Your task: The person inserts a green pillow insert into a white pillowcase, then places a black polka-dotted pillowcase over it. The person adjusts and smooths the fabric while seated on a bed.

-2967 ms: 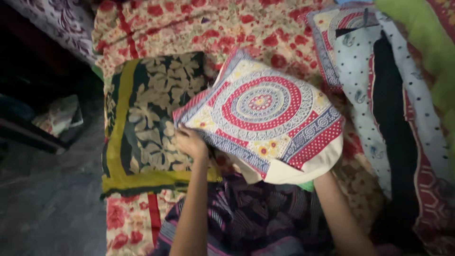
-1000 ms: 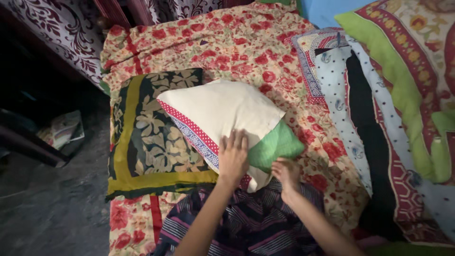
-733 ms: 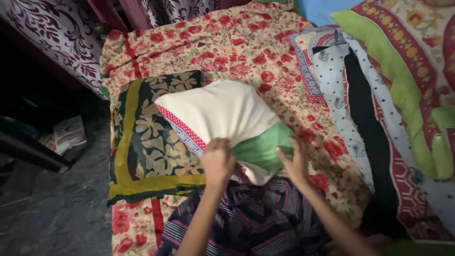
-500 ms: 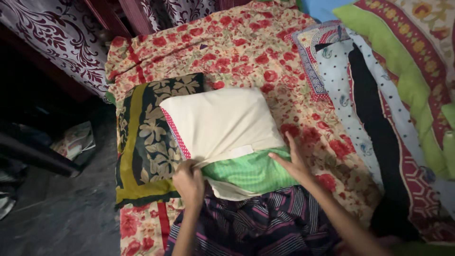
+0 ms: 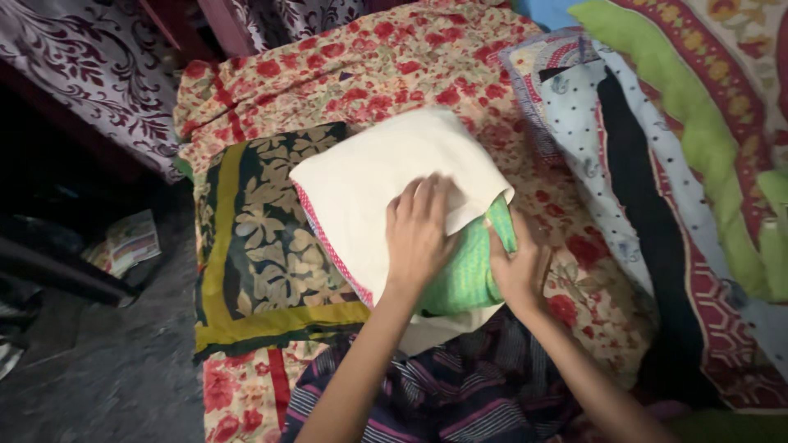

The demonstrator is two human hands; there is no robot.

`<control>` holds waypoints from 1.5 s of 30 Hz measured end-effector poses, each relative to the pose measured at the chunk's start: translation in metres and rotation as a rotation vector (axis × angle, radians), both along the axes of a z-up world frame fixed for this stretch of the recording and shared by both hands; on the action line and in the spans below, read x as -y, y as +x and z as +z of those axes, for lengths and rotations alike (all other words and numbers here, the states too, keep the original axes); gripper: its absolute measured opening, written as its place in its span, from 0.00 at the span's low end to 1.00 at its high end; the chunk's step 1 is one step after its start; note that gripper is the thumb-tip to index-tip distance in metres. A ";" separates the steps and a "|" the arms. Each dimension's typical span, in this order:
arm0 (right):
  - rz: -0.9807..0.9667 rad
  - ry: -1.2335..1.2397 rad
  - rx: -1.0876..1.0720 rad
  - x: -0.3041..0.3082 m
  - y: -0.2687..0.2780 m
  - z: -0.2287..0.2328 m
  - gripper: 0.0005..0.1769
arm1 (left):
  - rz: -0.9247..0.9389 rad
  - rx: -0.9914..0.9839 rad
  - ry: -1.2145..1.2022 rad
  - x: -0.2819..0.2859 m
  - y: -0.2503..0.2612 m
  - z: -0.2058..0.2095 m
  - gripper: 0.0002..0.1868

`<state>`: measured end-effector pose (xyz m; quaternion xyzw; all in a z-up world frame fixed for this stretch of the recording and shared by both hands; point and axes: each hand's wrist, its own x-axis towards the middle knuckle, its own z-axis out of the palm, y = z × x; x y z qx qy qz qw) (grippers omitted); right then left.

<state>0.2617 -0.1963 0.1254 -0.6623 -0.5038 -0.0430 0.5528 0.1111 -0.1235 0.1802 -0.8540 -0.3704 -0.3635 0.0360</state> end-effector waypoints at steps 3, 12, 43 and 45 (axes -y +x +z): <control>0.034 0.033 0.027 0.015 -0.001 0.008 0.16 | -0.056 0.028 0.103 -0.005 0.023 0.001 0.37; 0.030 -0.234 0.484 0.062 -0.013 -0.068 0.17 | -0.184 -0.188 0.182 0.011 0.048 -0.051 0.13; 0.328 -0.389 -0.309 -0.153 0.157 -0.288 0.24 | -0.491 0.096 -0.207 0.123 -0.004 0.002 0.09; 0.287 -0.411 -0.314 -0.132 0.165 -0.294 0.24 | -0.465 -0.011 -0.164 0.101 0.000 -0.009 0.14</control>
